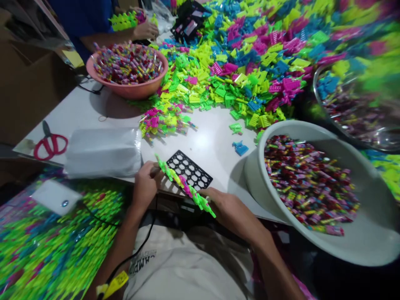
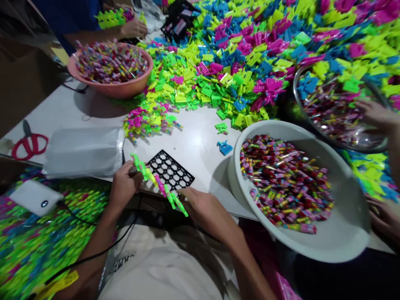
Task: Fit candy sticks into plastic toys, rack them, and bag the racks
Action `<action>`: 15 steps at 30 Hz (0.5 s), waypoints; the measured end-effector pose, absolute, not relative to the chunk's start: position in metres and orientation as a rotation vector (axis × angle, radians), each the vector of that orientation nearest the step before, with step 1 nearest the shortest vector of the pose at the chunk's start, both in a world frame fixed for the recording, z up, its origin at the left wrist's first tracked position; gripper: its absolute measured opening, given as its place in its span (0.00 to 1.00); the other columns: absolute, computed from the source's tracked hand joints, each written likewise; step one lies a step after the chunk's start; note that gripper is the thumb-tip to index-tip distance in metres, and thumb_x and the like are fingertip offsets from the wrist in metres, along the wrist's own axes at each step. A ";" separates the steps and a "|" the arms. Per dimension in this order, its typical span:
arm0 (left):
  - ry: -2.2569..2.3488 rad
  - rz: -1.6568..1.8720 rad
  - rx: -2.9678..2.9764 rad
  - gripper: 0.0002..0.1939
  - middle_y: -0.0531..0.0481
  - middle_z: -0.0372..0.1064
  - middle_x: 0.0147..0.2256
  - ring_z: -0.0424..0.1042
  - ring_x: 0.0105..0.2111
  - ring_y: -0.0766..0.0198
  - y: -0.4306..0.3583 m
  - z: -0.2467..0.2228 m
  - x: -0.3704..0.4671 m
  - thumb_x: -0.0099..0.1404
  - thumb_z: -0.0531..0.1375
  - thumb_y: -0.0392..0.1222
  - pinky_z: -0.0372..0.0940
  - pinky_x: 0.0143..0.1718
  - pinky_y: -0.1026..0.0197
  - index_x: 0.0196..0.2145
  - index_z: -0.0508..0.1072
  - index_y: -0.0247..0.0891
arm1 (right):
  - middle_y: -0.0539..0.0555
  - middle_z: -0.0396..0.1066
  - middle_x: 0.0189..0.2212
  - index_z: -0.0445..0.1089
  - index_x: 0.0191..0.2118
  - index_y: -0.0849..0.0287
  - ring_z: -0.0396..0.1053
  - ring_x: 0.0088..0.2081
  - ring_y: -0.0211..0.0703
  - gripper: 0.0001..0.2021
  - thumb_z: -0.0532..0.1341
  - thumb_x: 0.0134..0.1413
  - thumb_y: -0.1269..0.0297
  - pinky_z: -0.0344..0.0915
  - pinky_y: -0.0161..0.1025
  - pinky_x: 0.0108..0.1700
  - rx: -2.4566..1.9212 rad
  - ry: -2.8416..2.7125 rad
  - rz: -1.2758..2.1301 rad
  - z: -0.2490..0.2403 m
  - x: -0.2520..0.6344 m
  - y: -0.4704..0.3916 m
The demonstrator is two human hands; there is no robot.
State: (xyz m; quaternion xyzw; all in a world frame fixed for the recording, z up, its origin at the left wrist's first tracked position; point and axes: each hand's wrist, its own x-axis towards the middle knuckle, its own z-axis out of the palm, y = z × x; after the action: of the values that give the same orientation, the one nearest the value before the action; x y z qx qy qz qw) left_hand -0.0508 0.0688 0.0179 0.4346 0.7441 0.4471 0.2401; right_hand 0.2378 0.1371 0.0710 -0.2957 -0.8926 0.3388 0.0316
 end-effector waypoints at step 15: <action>1.736 1.157 1.458 0.08 0.52 0.69 0.33 0.68 0.35 0.61 0.151 0.019 -0.059 0.68 0.59 0.36 0.60 0.38 0.59 0.29 0.72 0.40 | 0.63 0.74 0.52 0.80 0.52 0.58 0.78 0.41 0.48 0.17 0.54 0.78 0.59 0.64 0.38 0.37 -1.420 -2.572 0.316 0.052 0.090 0.325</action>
State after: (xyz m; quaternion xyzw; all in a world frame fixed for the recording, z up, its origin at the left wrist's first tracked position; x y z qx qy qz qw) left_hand -0.0587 0.1505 0.0193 0.5475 0.6519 0.4347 0.2938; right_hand 0.0900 0.3245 0.0524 -0.4785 -0.8666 0.1064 0.0931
